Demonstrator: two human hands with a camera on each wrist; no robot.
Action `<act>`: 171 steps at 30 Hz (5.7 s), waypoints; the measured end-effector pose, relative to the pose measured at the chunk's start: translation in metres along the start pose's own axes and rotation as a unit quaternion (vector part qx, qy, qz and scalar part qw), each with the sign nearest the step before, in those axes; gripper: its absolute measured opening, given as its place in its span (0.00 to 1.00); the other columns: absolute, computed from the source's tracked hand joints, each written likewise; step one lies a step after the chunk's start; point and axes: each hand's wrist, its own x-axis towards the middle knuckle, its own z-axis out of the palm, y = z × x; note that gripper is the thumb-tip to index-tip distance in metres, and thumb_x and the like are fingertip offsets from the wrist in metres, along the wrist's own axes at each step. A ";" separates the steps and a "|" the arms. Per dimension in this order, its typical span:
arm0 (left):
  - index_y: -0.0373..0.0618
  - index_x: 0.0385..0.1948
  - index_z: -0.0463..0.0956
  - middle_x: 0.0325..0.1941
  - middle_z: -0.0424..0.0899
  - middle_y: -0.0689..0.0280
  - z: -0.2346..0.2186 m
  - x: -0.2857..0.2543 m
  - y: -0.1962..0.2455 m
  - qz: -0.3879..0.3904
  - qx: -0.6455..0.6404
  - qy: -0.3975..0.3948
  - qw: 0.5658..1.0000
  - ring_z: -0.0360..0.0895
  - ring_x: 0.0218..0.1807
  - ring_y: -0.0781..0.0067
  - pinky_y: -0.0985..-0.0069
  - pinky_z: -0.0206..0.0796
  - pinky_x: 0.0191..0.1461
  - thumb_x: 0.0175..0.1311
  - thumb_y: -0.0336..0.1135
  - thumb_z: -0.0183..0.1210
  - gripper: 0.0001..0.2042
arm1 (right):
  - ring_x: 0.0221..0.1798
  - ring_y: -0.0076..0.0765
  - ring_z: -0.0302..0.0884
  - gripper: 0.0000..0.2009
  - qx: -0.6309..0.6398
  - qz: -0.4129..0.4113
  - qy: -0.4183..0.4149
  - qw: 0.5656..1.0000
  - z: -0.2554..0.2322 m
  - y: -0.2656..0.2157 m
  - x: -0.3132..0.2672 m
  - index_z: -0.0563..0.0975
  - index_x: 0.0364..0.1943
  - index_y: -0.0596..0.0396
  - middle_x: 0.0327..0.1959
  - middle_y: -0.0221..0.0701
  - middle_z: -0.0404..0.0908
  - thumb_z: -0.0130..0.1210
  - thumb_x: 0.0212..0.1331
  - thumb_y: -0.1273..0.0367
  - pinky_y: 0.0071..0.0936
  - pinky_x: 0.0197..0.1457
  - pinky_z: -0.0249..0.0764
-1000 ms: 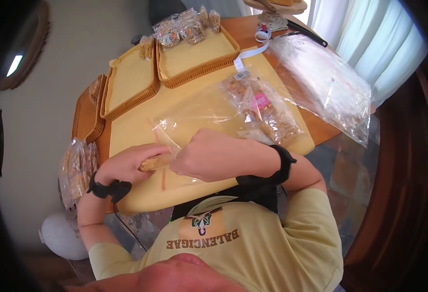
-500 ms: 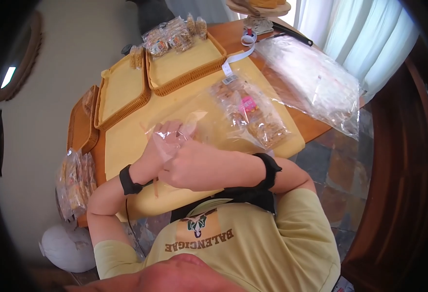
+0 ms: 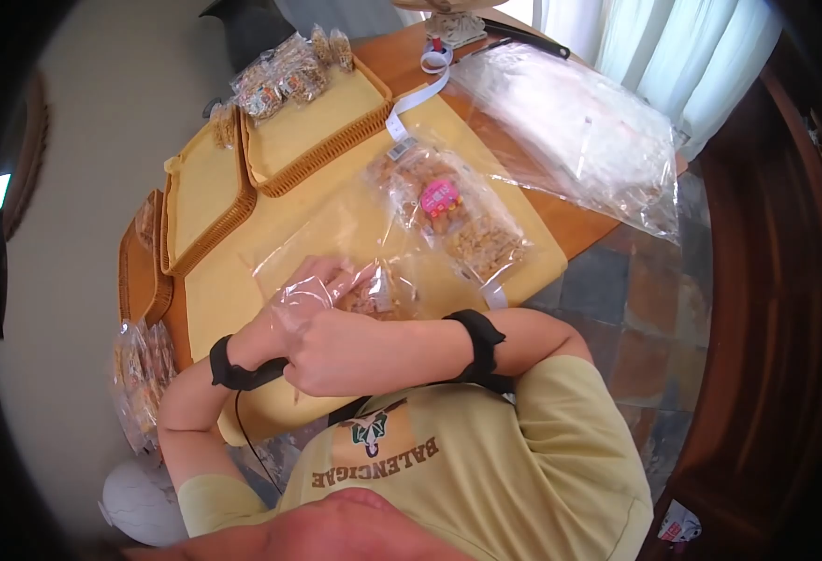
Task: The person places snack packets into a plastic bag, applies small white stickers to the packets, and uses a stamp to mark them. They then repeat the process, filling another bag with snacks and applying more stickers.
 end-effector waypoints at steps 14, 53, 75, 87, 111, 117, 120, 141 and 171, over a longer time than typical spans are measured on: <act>0.49 0.54 0.64 0.39 0.67 0.58 0.024 0.015 0.003 -0.030 -0.208 0.082 0.974 0.66 0.43 0.60 0.71 0.60 0.47 0.50 0.27 0.46 0.24 | 0.30 0.31 0.72 0.05 0.025 -0.003 0.033 0.999 0.002 0.000 0.007 0.70 0.18 0.57 0.22 0.31 0.71 0.53 0.38 0.70 0.26 0.27 0.69; 0.45 0.37 0.75 0.25 0.79 0.69 -0.130 -0.055 -0.070 -0.255 -0.324 -0.087 0.907 0.76 0.25 0.83 0.84 0.67 0.28 0.59 0.36 0.53 0.09 | 0.49 0.44 0.66 0.27 -0.040 0.308 -0.046 0.950 -0.062 0.020 -0.071 0.69 0.51 0.50 0.48 0.39 0.66 0.62 0.40 0.68 0.39 0.55 0.62; 0.37 0.45 0.72 0.52 0.73 0.49 -0.063 0.175 -0.256 -0.448 -0.029 0.198 0.872 0.63 0.59 0.48 0.57 0.35 0.68 0.35 0.59 0.63 0.37 | 0.13 0.35 0.72 0.14 0.047 0.047 -0.222 0.973 0.000 0.035 0.017 0.72 0.31 0.55 0.09 0.31 0.71 0.49 0.54 0.58 0.30 0.14 0.65; 0.37 0.35 0.78 0.36 0.81 0.57 -0.059 0.182 -0.243 -0.455 -0.143 0.151 0.866 0.78 0.41 0.63 0.73 0.67 0.45 0.33 0.57 0.68 0.31 | 0.19 0.38 0.76 0.11 0.097 0.055 -0.268 0.957 0.011 0.040 0.008 0.71 0.30 0.59 0.15 0.34 0.74 0.49 0.52 0.64 0.30 0.20 0.69; 0.48 0.34 0.62 0.23 0.78 0.68 -0.140 -0.096 -0.055 -0.335 -0.257 0.295 0.857 0.71 0.19 0.86 0.88 0.59 0.17 0.58 0.38 0.56 0.11 | 0.35 0.26 0.69 0.10 -0.005 -0.065 -0.195 0.979 0.013 0.037 0.020 0.71 0.34 0.53 0.32 0.27 0.69 0.49 0.44 0.70 0.20 0.26 0.70; 0.45 0.42 0.63 0.21 0.75 0.67 -0.069 -0.135 -0.033 -0.429 -0.391 0.177 0.795 0.67 0.12 0.84 0.86 0.56 0.14 0.55 0.38 0.57 0.16 | 0.25 0.34 0.73 0.10 -0.128 -0.014 -0.317 0.940 0.023 0.039 0.024 0.70 0.36 0.56 0.21 0.31 0.72 0.48 0.47 0.71 0.28 0.22 0.67; 0.47 0.48 0.64 0.20 0.73 0.69 -0.044 -0.130 -0.035 -0.385 -0.445 0.150 0.795 0.67 0.13 0.85 0.87 0.57 0.14 0.57 0.37 0.56 0.18 | 0.16 0.38 0.71 0.06 -0.090 0.014 -0.290 0.953 0.026 0.041 0.025 0.67 0.30 0.56 0.14 0.33 0.70 0.48 0.48 0.71 0.32 0.21 0.66; 0.49 0.58 0.60 0.41 0.74 0.63 0.005 -0.089 -0.028 -0.287 -0.660 0.199 0.665 0.77 0.31 0.77 0.83 0.72 0.32 0.65 0.29 0.41 0.19 | 0.19 0.38 0.75 0.05 0.016 0.011 -0.292 0.956 0.027 0.009 0.012 0.69 0.26 0.55 0.16 0.33 0.73 0.49 0.44 0.71 0.31 0.18 0.68; 0.48 0.56 0.63 0.46 0.72 0.60 0.011 -0.005 -0.040 -0.082 -0.372 0.097 0.919 0.69 0.44 0.68 0.76 0.60 0.52 0.60 0.25 0.44 0.20 | 0.17 0.29 0.71 0.08 -0.047 0.002 -0.142 0.989 -0.004 0.014 0.001 0.68 0.26 0.56 0.15 0.28 0.67 0.52 0.40 0.70 0.25 0.15 0.66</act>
